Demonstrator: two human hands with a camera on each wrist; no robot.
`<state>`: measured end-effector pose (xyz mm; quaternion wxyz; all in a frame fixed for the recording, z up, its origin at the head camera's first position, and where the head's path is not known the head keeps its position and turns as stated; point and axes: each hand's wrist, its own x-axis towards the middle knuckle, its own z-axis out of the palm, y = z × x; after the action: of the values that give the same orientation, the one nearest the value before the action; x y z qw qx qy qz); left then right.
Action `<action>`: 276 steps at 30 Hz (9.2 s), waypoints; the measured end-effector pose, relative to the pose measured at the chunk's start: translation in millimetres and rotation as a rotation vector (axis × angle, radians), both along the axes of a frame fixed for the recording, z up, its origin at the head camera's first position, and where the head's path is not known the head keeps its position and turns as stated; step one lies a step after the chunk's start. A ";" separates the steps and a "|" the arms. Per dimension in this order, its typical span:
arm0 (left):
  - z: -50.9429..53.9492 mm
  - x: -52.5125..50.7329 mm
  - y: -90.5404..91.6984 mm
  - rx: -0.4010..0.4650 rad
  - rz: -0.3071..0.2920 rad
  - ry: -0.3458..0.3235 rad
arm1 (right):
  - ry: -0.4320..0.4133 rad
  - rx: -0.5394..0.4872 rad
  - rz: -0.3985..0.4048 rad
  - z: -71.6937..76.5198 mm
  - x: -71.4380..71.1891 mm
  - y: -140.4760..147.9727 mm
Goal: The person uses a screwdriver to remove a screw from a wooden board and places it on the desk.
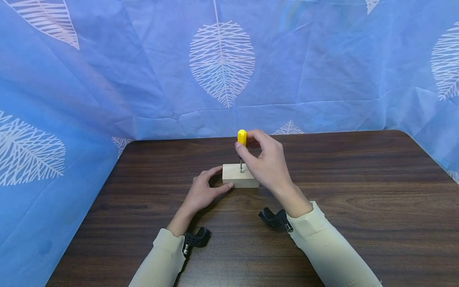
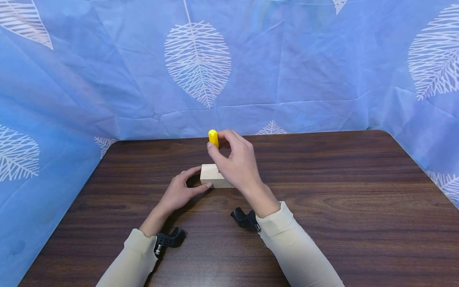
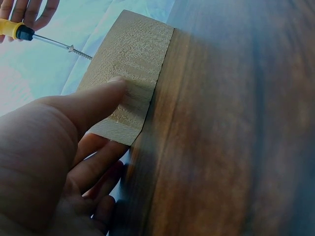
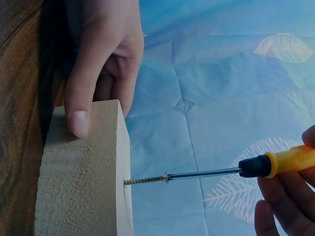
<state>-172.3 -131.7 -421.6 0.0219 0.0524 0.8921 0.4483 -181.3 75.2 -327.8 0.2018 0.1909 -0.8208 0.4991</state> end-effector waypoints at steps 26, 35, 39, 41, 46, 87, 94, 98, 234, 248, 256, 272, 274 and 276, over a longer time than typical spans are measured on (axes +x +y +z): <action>-1.1 -1.4 -0.5 -0.005 -0.014 0.008 | -0.035 0.009 0.007 2.3 2.2 2.1; -0.1 -0.3 0.2 -0.005 -0.007 -0.006 | 0.036 0.034 0.015 -0.2 0.2 0.3; -0.4 -0.7 0.4 0.000 -0.014 -0.001 | 0.045 0.021 0.041 -1.0 -0.4 1.2; -0.8 -0.9 0.3 0.001 -0.015 0.000 | 0.031 0.016 0.043 -0.7 -0.3 1.4; -1.2 -1.0 -0.6 0.006 -0.010 -0.006 | -0.017 -0.010 0.046 1.5 -0.5 0.5; -0.3 -1.1 -0.1 -0.005 0.009 -0.025 | -0.026 -0.045 -0.009 0.4 0.4 -2.5; -0.9 -1.4 -0.7 -0.002 0.005 -0.023 | -0.005 -0.047 -0.004 0.9 0.5 -2.7; -0.9 -1.3 -0.8 -0.003 0.005 -0.025 | -0.016 -0.040 -0.003 2.1 1.7 -2.6; -4.8 2.4 1.5 0.016 0.028 -0.024 | -0.552 0.201 -0.081 -46.3 16.5 92.3; -5.3 2.2 2.0 0.001 0.036 -0.025 | -0.608 0.353 -0.098 -55.5 24.7 111.7; -4.3 1.2 2.3 -0.003 0.026 -0.017 | -0.614 0.389 -0.128 -62.7 26.2 104.5; -14.4 -0.6 2.7 0.020 -0.026 0.001 | -0.461 0.327 -0.207 -52.2 31.6 115.7; -15.1 0.9 -0.1 0.013 -0.046 -0.002 | -0.395 0.354 -0.190 -47.8 33.5 119.3; -13.3 3.3 -4.2 -0.015 -0.053 -0.018 | -0.334 0.413 -0.163 -40.3 34.2 125.6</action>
<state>-169.0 -135.9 -434.9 0.0420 0.0716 0.8934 0.4414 -147.2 200.9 -368.1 0.0603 0.0764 -0.9398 0.3277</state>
